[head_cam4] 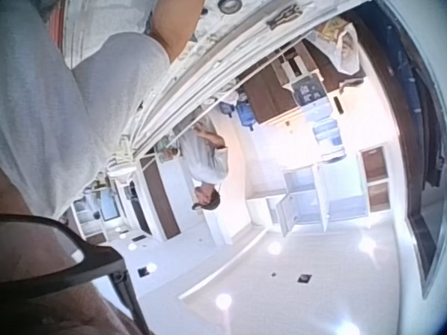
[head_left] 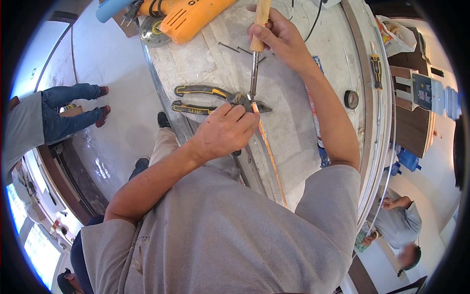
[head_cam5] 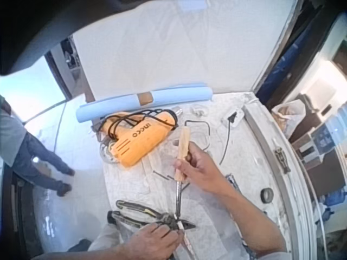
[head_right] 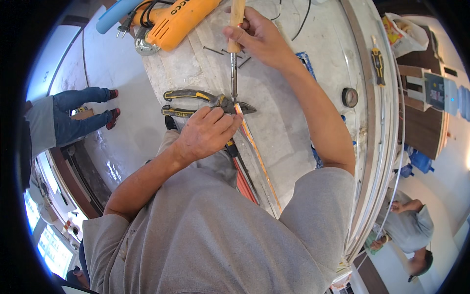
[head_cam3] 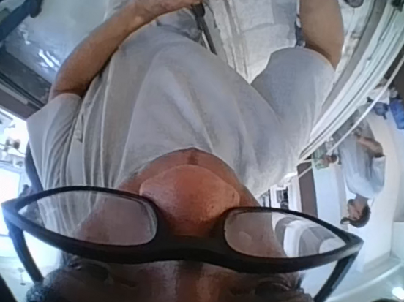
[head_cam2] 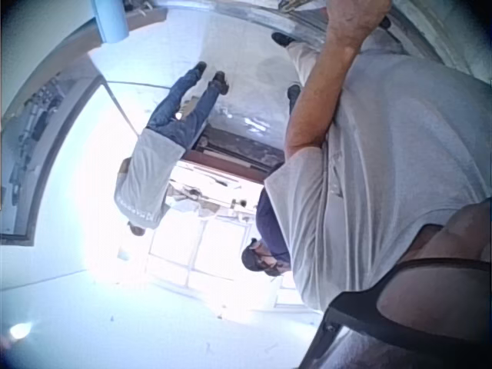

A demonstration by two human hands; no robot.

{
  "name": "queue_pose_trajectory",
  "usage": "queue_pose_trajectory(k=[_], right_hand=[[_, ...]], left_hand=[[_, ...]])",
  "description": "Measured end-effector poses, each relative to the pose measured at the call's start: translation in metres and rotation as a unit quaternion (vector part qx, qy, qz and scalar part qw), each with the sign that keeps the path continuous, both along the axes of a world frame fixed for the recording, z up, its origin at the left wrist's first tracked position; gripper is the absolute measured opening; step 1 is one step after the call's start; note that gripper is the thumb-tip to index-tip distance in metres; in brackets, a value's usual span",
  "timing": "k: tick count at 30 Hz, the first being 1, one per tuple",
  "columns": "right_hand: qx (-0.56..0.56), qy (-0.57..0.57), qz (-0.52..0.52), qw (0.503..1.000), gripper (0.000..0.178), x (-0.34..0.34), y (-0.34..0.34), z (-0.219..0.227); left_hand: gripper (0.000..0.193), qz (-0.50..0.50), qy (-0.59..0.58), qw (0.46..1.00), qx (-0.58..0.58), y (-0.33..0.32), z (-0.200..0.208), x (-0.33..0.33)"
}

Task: The person solders wires onto the end of an LED light strip using a soldering iron.

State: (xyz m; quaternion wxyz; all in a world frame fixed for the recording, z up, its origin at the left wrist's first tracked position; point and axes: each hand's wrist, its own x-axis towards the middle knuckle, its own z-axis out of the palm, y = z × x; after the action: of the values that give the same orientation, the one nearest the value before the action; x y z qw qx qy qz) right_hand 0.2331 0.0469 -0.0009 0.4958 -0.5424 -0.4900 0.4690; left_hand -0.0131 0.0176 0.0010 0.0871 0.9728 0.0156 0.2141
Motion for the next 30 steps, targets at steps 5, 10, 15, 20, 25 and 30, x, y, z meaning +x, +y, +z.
queue_pose_trajectory(k=[5,10,15,20,25,30], right_hand=[[-0.004,-0.013,0.007,1.0,0.047,0.0014,0.0002,0.0018],[-0.011,-0.013,0.003,1.0,0.05,-0.0001,0.0,0.0022],[-0.021,-0.027,0.006,0.999,0.052,0.0009,0.0005,0.0018],[-0.009,-0.006,0.002,1.0,0.051,0.0002,0.0005,-0.0009],[0.002,-0.024,-0.001,1.0,0.05,-0.0003,0.0008,0.0011],[0.02,0.023,0.003,1.0,0.051,-0.0001,0.0018,-0.0007]], left_hand=[[0.026,0.0,-0.001,1.0,0.001,-0.0009,0.0008,-0.0006],[0.027,-0.002,0.002,1.0,-0.007,-0.0001,0.0,-0.0012],[0.027,0.0,0.0,1.0,-0.005,-0.0004,0.0002,-0.0014],[0.026,0.002,-0.005,1.0,-0.004,-0.0011,-0.0008,-0.0008],[0.026,0.004,-0.003,1.0,-0.003,-0.0012,-0.0006,-0.0011],[0.026,0.006,-0.004,1.0,-0.006,-0.0019,-0.0012,-0.0006]])
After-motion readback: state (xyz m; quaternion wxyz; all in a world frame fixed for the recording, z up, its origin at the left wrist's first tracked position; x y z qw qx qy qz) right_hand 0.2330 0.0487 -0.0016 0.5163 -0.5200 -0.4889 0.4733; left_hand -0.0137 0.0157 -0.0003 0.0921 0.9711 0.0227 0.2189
